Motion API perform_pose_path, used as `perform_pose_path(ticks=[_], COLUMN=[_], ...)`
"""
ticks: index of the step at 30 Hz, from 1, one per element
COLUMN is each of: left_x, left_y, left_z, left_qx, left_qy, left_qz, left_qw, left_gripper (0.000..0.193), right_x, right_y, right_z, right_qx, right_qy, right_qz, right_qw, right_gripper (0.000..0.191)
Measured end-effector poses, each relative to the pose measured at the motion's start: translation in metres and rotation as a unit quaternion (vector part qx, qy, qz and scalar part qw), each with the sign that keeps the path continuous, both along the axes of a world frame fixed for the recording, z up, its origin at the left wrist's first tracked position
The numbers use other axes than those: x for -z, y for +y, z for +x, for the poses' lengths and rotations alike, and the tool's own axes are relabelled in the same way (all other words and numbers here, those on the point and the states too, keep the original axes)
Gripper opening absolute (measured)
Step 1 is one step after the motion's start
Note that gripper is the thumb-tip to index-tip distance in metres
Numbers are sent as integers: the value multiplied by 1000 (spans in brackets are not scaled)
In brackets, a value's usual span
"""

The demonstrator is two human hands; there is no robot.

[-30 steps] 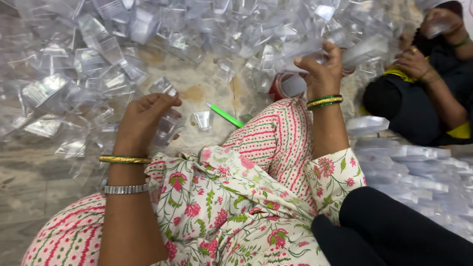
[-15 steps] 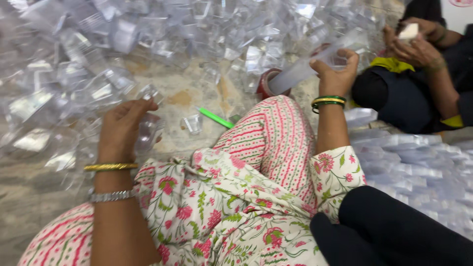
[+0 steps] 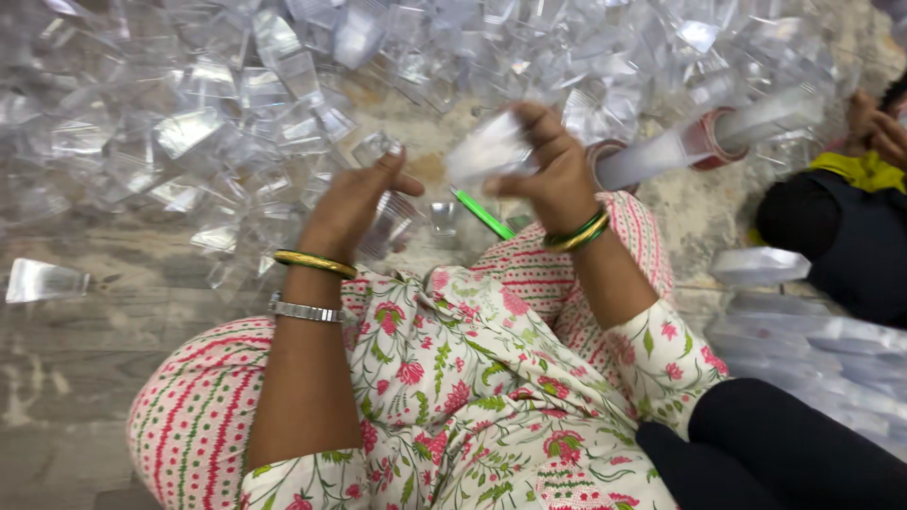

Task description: The person sits on the floor among a large pile of clear plastic cups and nests them one into another to form stacks. They pick up loose cups, align and press them together, and set completed stacks aside near rolls of tape on the floor.

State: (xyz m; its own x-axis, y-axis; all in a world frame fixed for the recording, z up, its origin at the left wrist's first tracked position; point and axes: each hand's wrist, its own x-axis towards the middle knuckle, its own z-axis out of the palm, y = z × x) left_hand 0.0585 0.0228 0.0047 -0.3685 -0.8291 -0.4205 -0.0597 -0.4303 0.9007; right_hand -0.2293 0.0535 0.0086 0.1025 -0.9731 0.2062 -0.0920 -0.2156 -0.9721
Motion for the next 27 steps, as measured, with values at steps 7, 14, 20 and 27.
perform_pose_path(ticks=[7, 14, 20, 27], left_x=[-8, -9, 8, 18], left_y=[5, 4, 1, 2], left_z=[-5, -7, -5, -5], left_qx=[74, 40, 5, -14], left_qy=[59, 121, 173, 99], left_qz=[43, 55, 71, 43], left_qw=[995, 990, 982, 994], left_gripper=[74, 60, 49, 52], right_x=[-31, -44, -40, -46], right_y=[14, 16, 25, 25], right_z=[62, 49, 36, 55], right_qx=[-137, -168, -89, -140], right_qy=[-137, -68, -36, -20], right_qz=[155, 28, 57, 47], right_qw=[969, 983, 994, 989], right_gripper=[90, 97, 50, 47])
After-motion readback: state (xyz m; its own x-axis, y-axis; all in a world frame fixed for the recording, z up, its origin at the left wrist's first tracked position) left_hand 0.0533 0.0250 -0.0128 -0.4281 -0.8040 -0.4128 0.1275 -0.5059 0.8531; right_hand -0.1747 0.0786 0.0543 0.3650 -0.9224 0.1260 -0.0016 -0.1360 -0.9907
